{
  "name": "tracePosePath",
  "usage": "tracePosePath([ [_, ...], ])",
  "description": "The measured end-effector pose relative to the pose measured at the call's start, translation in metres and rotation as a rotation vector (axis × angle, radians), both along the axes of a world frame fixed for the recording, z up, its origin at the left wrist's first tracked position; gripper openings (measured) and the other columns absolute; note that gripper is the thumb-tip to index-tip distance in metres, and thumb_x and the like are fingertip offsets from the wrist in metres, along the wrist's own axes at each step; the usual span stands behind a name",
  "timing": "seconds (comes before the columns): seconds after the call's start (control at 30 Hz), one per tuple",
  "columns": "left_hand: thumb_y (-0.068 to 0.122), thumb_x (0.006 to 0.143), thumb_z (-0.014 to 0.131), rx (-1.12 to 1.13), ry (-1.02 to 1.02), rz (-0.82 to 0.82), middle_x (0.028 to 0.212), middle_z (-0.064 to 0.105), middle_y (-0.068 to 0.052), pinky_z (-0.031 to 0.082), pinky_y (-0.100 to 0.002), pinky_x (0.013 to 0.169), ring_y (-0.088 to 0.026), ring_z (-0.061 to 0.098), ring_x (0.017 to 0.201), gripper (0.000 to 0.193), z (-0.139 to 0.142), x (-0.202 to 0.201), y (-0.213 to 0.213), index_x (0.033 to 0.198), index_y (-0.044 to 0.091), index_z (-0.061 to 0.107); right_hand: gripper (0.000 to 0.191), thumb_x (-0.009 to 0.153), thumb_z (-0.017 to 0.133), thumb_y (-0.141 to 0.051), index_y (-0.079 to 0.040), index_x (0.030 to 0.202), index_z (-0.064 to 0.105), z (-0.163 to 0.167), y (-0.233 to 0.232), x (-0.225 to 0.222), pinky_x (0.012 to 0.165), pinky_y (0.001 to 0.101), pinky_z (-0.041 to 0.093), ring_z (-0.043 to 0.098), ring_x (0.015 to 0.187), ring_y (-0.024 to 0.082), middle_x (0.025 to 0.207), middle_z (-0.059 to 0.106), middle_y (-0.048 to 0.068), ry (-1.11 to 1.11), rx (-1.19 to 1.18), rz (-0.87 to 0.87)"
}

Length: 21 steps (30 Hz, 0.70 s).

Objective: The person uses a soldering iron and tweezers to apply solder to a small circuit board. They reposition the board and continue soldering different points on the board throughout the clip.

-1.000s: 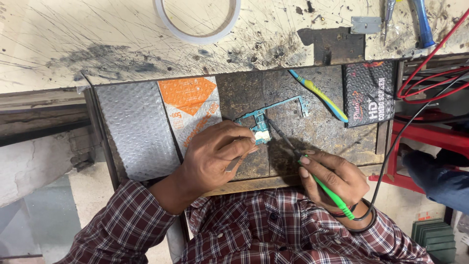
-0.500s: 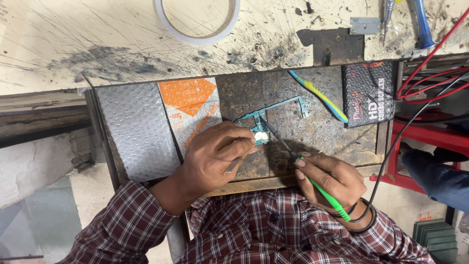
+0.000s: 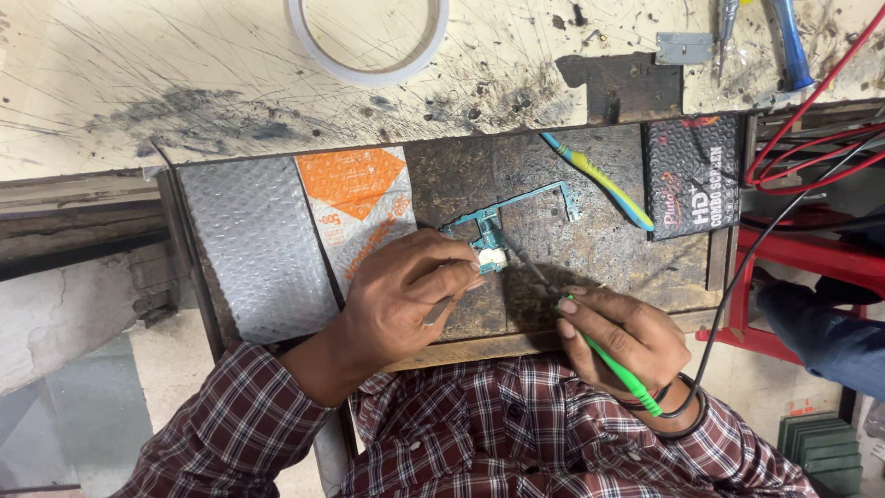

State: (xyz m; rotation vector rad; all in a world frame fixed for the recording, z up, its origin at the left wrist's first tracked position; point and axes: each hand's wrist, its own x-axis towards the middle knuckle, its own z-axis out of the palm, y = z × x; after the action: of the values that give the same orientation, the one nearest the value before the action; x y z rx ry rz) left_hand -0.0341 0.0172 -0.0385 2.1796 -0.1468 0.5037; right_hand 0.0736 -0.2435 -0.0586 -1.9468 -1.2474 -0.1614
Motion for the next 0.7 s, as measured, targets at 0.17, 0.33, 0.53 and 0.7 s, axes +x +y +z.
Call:
tracePosePath([
  [0.17, 0.002, 0.086, 0.085, -0.012, 0.000, -0.008, 0.102, 0.069, -0.009, 0.062, -0.036, 0.074, -0.024, 0.073, 0.093, 0.023, -0.0007, 0.0008, 0.0012, 0.100, 0.003, 0.067, 0.020, 0.085, 0.083, -0.004, -0.005, 0.104, 0.076, -0.0007, 0.0030, -0.0010, 0.075, 0.0317, 0.064, 0.077, 0.088, 0.024, 0.094, 0.073, 0.012, 0.003, 0.000, -0.025],
  [0.33, 0.001, 0.085, 0.085, 0.004, -0.006, 0.009, 0.103, 0.069, -0.010, 0.061, -0.037, 0.074, -0.025, 0.072, 0.092, 0.024, 0.0005, 0.0003, 0.0008, 0.101, 0.003, 0.068, 0.019, 0.085, 0.083, -0.005, -0.006, 0.103, 0.077, 0.0011, 0.0011, 0.0001, 0.075, 0.0317, 0.063, 0.077, 0.088, 0.024, 0.093, 0.073, 0.012, -0.008, -0.017, 0.013],
  [0.53, 0.001, 0.085, 0.085, -0.005, 0.001, 0.007, 0.103, 0.070, -0.010, 0.061, -0.037, 0.075, -0.024, 0.073, 0.093, 0.023, -0.0001, 0.0005, 0.0007, 0.100, 0.003, 0.067, 0.021, 0.085, 0.082, -0.003, -0.005, 0.104, 0.076, 0.0010, 0.0022, -0.0003, 0.075, 0.0319, 0.064, 0.077, 0.089, 0.023, 0.095, 0.073, 0.013, 0.003, 0.000, -0.035],
  [0.7, 0.001, 0.085, 0.085, -0.007, 0.003, 0.002, 0.103, 0.070, -0.010, 0.061, -0.036, 0.075, -0.024, 0.073, 0.093, 0.024, -0.0006, 0.0017, -0.0001, 0.102, 0.003, 0.068, 0.019, 0.085, 0.083, -0.005, -0.005, 0.103, 0.077, 0.0022, 0.0013, 0.0020, 0.075, 0.0315, 0.064, 0.077, 0.089, 0.024, 0.093, 0.073, 0.012, -0.011, -0.014, 0.022],
])
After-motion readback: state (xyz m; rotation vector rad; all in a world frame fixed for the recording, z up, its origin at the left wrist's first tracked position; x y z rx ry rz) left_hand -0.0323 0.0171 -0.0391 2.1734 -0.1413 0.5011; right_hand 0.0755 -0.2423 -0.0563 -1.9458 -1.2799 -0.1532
